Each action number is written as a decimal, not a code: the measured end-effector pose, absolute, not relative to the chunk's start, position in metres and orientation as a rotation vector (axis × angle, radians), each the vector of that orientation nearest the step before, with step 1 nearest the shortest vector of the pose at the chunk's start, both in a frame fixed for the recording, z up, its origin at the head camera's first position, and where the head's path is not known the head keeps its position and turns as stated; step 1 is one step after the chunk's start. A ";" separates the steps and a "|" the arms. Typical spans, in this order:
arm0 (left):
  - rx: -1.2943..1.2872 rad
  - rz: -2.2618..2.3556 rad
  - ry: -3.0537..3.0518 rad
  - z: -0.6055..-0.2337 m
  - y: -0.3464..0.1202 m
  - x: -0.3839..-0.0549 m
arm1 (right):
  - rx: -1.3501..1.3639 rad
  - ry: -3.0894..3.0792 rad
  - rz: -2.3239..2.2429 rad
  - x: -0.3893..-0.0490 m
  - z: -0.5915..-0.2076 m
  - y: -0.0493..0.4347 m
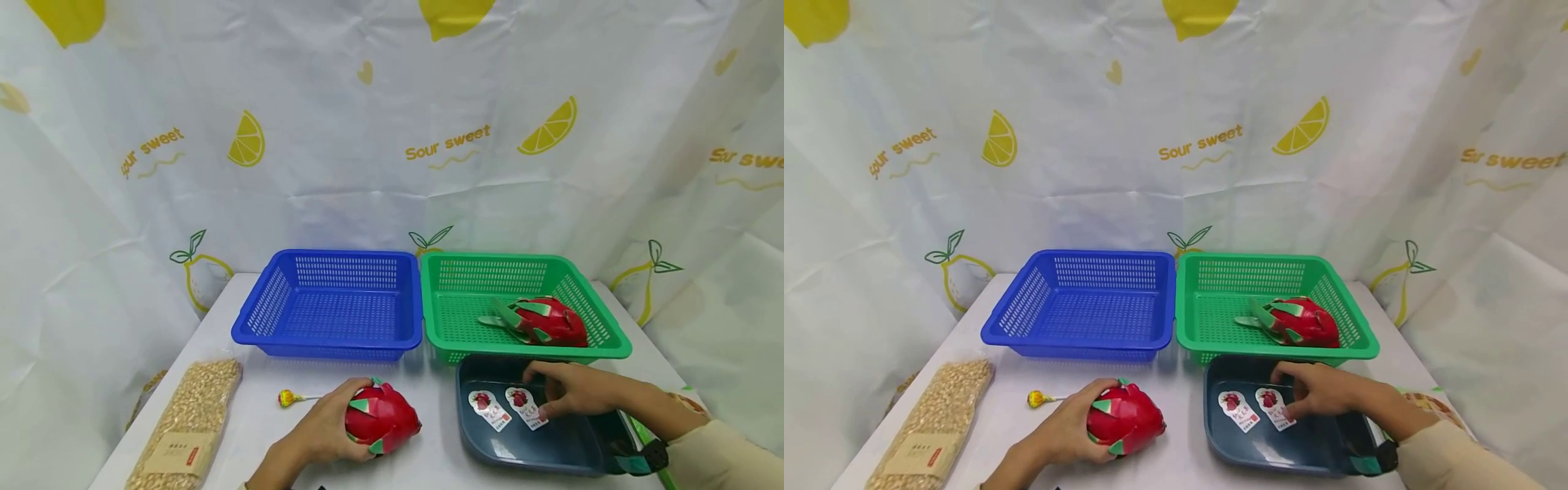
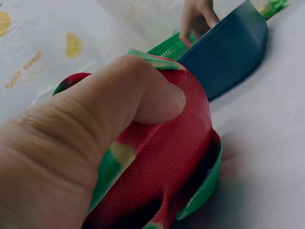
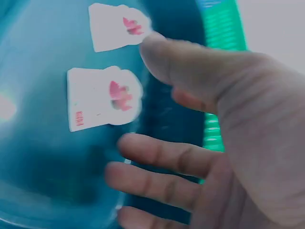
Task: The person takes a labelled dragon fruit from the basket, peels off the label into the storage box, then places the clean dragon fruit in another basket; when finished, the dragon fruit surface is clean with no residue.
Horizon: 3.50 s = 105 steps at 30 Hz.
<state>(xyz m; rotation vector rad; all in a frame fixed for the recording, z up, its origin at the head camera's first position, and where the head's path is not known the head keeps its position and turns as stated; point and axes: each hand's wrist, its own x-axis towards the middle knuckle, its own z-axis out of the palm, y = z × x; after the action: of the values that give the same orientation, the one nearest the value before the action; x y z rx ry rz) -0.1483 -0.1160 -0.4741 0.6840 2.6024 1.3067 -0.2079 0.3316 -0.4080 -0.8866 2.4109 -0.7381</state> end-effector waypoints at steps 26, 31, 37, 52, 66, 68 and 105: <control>0.693 1.362 2.560 -0.483 -0.121 -0.151 | -0.480 3.126 -1.424 -0.179 -0.371 0.399; 0.654 1.343 2.543 -0.481 -0.120 -0.151 | -0.382 3.166 -1.379 -0.187 -0.389 0.412; 0.669 1.330 2.544 -0.479 -0.120 -0.153 | -0.338 3.052 -1.388 -0.197 -0.407 0.422; 0.698 1.336 2.528 -0.472 -0.120 -0.155 | -0.284 2.979 -1.363 -0.207 -0.429 0.421; 1.010 1.342 2.403 -0.365 -0.082 -0.178 | -0.288 2.933 -1.436 -0.205 -0.429 0.420; 1.050 1.283 2.436 -0.344 -0.074 -0.192 | -0.295 2.925 -1.441 -0.207 -0.428 0.420; 0.952 0.615 2.351 -0.387 0.099 -0.345 | -0.472 2.749 -1.564 -0.210 -0.434 0.427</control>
<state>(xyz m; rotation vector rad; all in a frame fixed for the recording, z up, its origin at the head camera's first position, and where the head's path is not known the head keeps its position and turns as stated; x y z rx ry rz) -0.3446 0.0990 -0.3870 0.9519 2.3514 0.6151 -0.2100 0.4265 -0.4345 -0.4715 2.7492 -1.5638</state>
